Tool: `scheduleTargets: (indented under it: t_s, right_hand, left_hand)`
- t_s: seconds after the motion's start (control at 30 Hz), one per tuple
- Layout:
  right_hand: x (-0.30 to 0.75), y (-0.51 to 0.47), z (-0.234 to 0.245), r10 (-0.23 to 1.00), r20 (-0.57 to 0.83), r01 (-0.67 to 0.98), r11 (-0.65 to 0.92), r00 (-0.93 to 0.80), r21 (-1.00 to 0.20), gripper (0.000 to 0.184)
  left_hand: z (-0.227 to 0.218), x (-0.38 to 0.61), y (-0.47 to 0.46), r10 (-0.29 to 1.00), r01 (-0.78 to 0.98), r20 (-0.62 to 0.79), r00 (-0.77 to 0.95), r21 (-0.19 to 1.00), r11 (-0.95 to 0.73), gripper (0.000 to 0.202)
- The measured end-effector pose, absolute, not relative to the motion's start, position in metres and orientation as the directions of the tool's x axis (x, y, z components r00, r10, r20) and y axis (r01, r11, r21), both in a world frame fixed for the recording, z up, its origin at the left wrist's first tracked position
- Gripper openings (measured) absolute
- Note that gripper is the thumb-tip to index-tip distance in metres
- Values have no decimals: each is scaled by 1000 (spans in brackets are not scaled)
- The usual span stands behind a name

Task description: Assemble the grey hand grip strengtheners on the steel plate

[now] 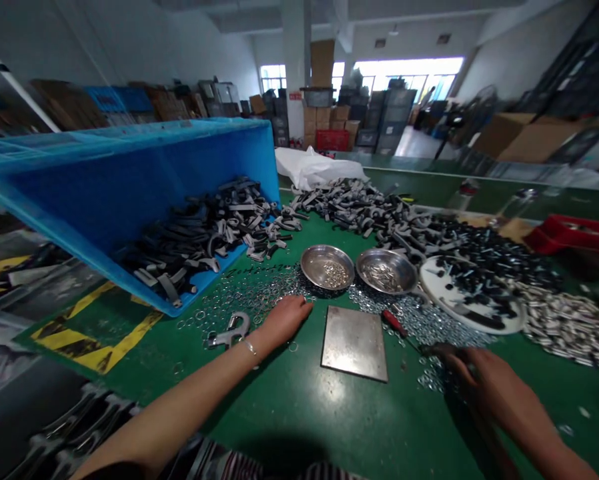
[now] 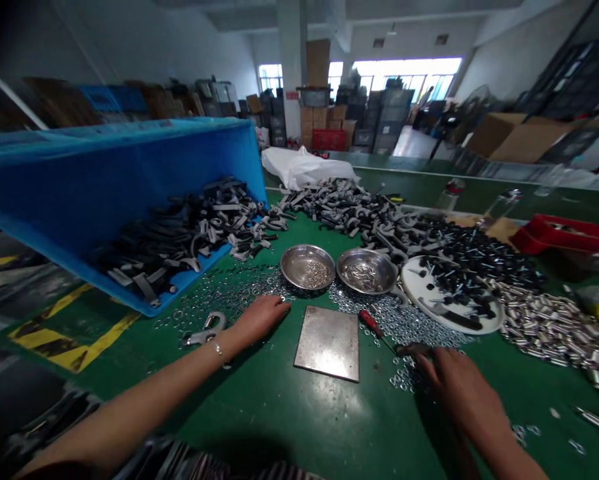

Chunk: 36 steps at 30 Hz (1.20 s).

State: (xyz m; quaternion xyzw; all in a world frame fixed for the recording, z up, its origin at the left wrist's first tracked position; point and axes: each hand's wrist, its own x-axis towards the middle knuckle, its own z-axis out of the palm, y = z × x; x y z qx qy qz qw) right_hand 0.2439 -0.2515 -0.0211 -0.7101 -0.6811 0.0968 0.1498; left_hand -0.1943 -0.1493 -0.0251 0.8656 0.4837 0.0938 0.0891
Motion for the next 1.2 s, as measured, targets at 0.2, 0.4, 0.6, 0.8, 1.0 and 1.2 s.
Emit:
scheduleTargets:
  t_s: [0.2, 0.4, 0.6, 0.8, 1.0, 1.2]
  right_hand:
    - [177, -151, -23, 999, 20, 917, 42, -37, -396, 14]
    - [175, -135, -50, 999, 15, 860, -35, 50, -509, 15]
    - [176, -148, -43, 997, -28, 600, -63, 67, -797, 32]
    - [131, -202, -32, 940, -248, 8, -254, -236, -967, 37]
    - [94, -246, -35, 862, -248, -344, -419, -443, -840, 26]
    - [90, -256, -23, 896, -228, -72, -275, -382, -959, 27]
  left_hand:
    - [-40, -175, -135, 867, 832, 58, 496, 253, -493, 21]
    - [-30, -182, -150, 899, 758, 104, 426, 502, -417, 19]
    - [-36, -141, -184, 956, 154, -123, 267, 984, 84, 26]
    - [-26, -104, -211, 916, -183, -211, 341, 941, 284, 36]
    - [-20, -106, -229, 934, -243, -212, 288, 927, 286, 32]
    - [-12, -110, -244, 923, -258, -259, 286, 906, 334, 34]
